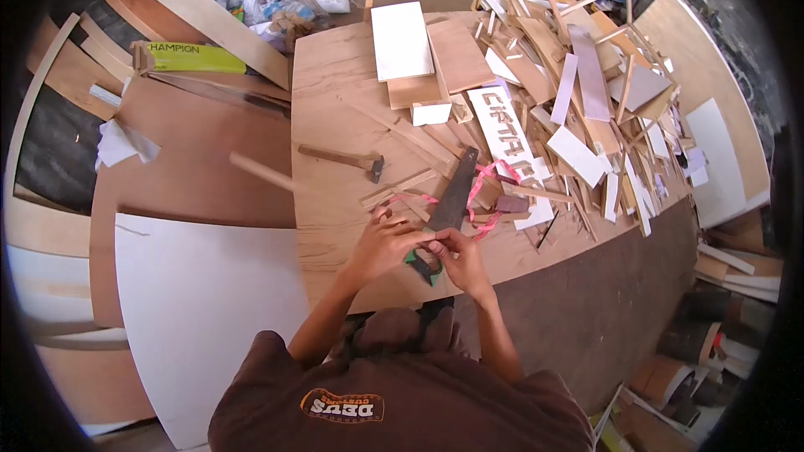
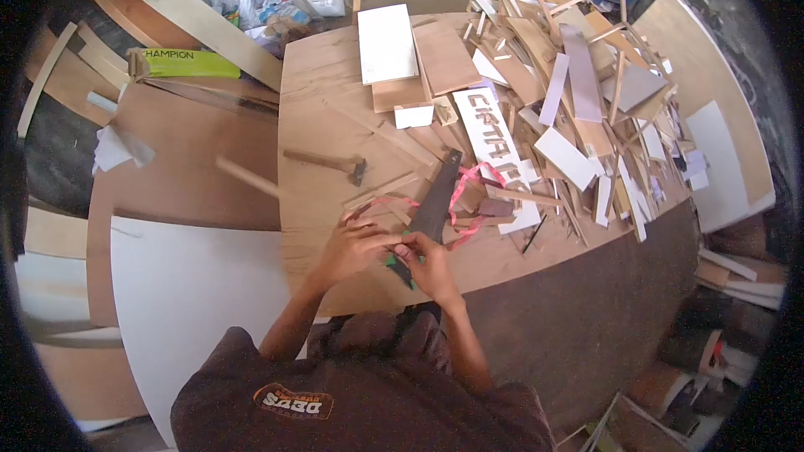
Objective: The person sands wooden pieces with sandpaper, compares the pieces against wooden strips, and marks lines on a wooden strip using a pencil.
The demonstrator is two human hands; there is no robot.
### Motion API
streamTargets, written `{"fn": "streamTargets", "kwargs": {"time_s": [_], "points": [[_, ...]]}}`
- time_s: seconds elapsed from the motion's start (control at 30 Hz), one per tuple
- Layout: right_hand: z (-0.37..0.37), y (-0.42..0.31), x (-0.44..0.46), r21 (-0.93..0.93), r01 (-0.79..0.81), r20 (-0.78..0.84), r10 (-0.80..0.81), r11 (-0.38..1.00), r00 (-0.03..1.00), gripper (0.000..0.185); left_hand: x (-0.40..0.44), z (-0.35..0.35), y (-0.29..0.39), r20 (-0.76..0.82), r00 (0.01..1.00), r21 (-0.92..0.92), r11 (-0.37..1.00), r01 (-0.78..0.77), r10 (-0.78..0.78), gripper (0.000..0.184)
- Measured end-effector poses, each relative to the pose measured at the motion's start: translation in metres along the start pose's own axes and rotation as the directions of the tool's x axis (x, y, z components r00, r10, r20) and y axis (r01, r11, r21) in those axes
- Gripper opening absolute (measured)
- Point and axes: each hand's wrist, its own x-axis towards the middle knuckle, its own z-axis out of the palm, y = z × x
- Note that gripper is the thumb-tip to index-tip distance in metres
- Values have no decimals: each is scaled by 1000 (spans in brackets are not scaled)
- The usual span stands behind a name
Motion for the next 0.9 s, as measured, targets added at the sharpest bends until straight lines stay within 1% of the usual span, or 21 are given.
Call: {"fn": "streamTargets", "kwargs": {"time_s": [0.1, 0.17, 0.2, 0.27, 0.3, 0.33, 0.37, 0.4, 0.43, 0.47, 0.5, 0.57, 0.6, 0.63, 0.7, 0.73, 0.77, 0.8, 0.83, 0.87, 0.9], "points": [[43, -23, -22, -37, -87, -69, 84, 996, 994, 21, -27, -15, -17, -80, 997, -54, 998, 11, -16, 32], [80, -26, -39, 277, -53, -198, 111, 959, 974, 22, -40, -35, -26, -201, 972, -15, 992, -124, 118, 39], [96, -21, -47, 397, -68, -206, 161, 916, 965, 21, -46, -45, -26, -199, 969, -22, 988, -151, 144, 39], [124, -20, -57, 432, -67, -268, 199, 899, 943, 20, -59, -56, -15, -365, 923, -74, 992, 102, -122, 50], [134, -19, -61, 477, -78, -299, 245, 875, 922, 19, -66, -51, -17, -362, 927, -83, 994, 71, -97, 50], [147, -19, -65, 461, -34, -342, 213, 887, 915, 18, -76, -41, -23, -365, 907, -370, 927, 64, -208, 50], [157, -20, -66, 456, -19, -374, 211, 890, 903, 18, -88, -32, -28, -321, 891, -627, 777, 54, -320, 53], [168, -23, -68, 475, -6, -394, 219, 880, 893, 18, -102, -25, -32, -303, 904, -639, 768, 43, -302, 53], [179, -25, -72, 497, 5, -414, 231, 868, 880, 18, -116, -22, -35, -25, 934, -767, 606, 212, -357, 49], [189, -22, -72, 494, 16, -425, 225, 869, 877, 19, -127, -18, -39, 258, 901, -812, 427, 398, -348, 46], [197, -20, -72, 488, 26, -450, 225, 872, 864, 19, -129, -22, -37, 269, 907, -815, 425, 394, -324, 46], [209, -16, -75, 429, 36, -460, 184, 903, 869, 19, -132, -28, -33, 391, 877, -890, 129, 438, -278, 43], [212, -20, -77, 392, 14, -457, 182, 920, 871, 20, -131, -36, -26, 324, 897, -914, 145, 379, -301, 42], [215, -28, -78, 388, 10, -468, 187, 922, 864, 20, -131, -46, -21, 333, 897, -914, 136, 383, -291, 42], [222, -43, -82, 407, -4, -395, 179, 914, 901, 16, -133, -62, -19, 372, 888, -917, 39, 396, -270, 42], [219, -43, -85, 383, -27, -362, 177, 924, 915, 28, -136, -60, -18, 319, 898, -933, 67, 354, -303, 43], [218, -48, -88, 383, -27, -367, 179, 923, 913, 28, -139, -60, -25, 323, 898, -932, 65, 357, -299, 43], [219, -60, -92, 147, -92, -561, 160, 985, 812, 32, -142, -63, -32, 305, 925, -909, 219, 354, -228, 43], [221, -67, -96, -80, -206, -719, 87, 975, 689, 36, -148, -66, -38, 299, 941, -868, 365, 336, -157, 43], [222, -62, -99, -327, -275, -803, -112, 904, 586, 45, -155, -68, -40, 306, 938, -867, 358, 346, -164, 43], [223, -74, -101, -326, -281, -799, -104, 902, 592, 45, -158, -76, -38, 378, 913, -847, 340, 409, -156, 41]]}}
